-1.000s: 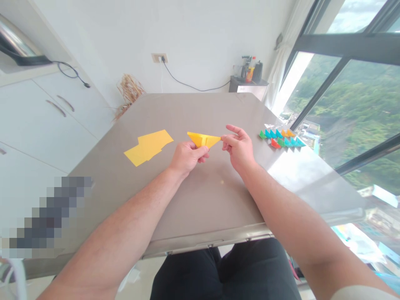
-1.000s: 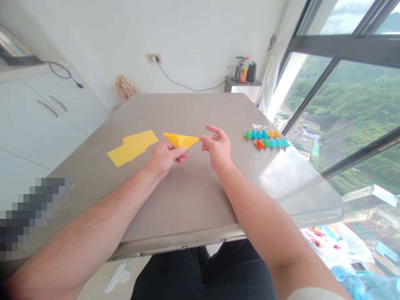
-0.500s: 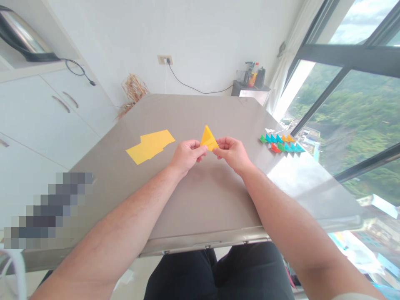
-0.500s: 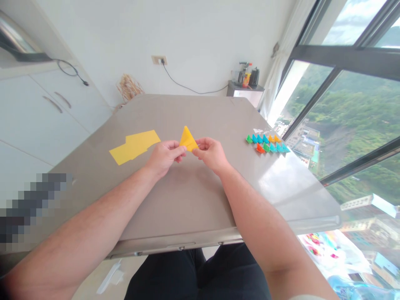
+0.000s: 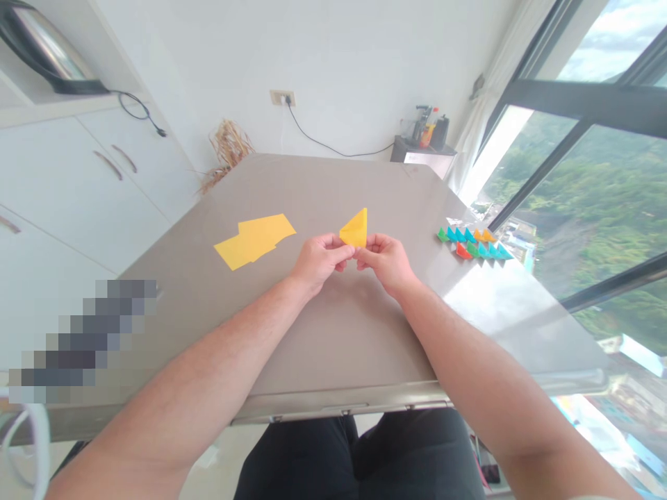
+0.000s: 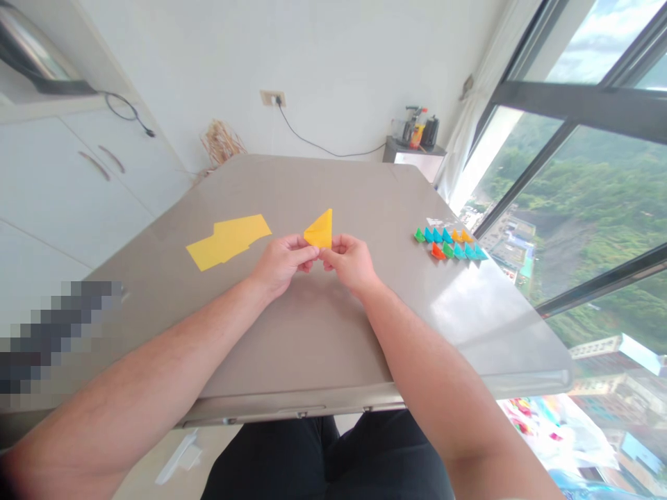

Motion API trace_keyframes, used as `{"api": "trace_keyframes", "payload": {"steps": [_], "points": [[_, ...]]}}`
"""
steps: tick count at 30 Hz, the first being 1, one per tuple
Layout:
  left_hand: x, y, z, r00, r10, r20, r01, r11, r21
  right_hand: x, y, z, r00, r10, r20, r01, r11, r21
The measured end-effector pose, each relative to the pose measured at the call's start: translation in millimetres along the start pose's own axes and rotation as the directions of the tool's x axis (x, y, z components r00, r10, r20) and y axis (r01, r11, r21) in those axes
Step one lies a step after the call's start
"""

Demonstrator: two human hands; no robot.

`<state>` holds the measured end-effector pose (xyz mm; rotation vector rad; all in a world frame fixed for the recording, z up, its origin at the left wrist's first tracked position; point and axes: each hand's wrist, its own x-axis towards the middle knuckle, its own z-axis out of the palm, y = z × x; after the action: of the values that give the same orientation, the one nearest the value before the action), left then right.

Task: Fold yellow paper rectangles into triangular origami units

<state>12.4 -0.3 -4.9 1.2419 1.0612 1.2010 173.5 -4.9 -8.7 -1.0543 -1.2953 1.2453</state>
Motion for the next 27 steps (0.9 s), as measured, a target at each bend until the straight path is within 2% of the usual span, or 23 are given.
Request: {"api": "trace_keyframes", "payload": {"steps": [9,11,14,16,18,20,23,25,27], "points": [[-0.5,1.5,4.3,0.989,0.031,-0.148,-0.047,0.993,-0.106,-1.6,-6.4,11.1,1.0,0.005,-0.009,-0.004,0.997,0.079],[3.0,4.1,-0.4,0.977,0.014,-0.215,-0.049,0.986,-0.159,-0.5,-4.5,8.3,1.0,0.017,-0.017,-0.016,0.996,0.083],[9.9,6.1,-11.0,0.928,-0.018,-0.372,-0.083,0.964,-0.252,1.9,-0.5,0.9,0.998,0.043,-0.04,-0.04,0.996,0.078],[11.8,5.2,-14.9,0.941,-0.056,-0.333,-0.045,0.957,-0.287,3.1,1.3,-2.9,0.998,0.051,-0.044,-0.046,0.995,0.091],[10.2,2.8,-13.7,0.982,-0.066,-0.177,0.016,0.963,-0.269,3.6,2.2,-4.1,0.998,0.049,-0.028,-0.046,0.994,0.1],[6.4,0.2,-8.9,0.998,-0.035,-0.052,0.025,0.984,-0.179,3.1,2.2,-3.1,0.999,0.048,-0.01,-0.047,0.995,0.09],[1.6,-1.6,-2.6,0.999,-0.006,-0.049,0.003,0.999,-0.054,1.5,1.5,0.3,0.999,0.045,-0.01,-0.045,0.997,0.059],[0.2,-0.7,-1.5,0.998,-0.02,-0.061,0.018,0.999,-0.044,0.7,0.5,1.8,0.999,0.037,-0.015,-0.037,0.998,0.044],[0.1,1.0,-2.5,0.999,-0.042,-0.023,0.04,0.996,-0.076,0.6,-0.4,1.9,0.999,0.029,-0.026,-0.028,0.999,0.024]]}}
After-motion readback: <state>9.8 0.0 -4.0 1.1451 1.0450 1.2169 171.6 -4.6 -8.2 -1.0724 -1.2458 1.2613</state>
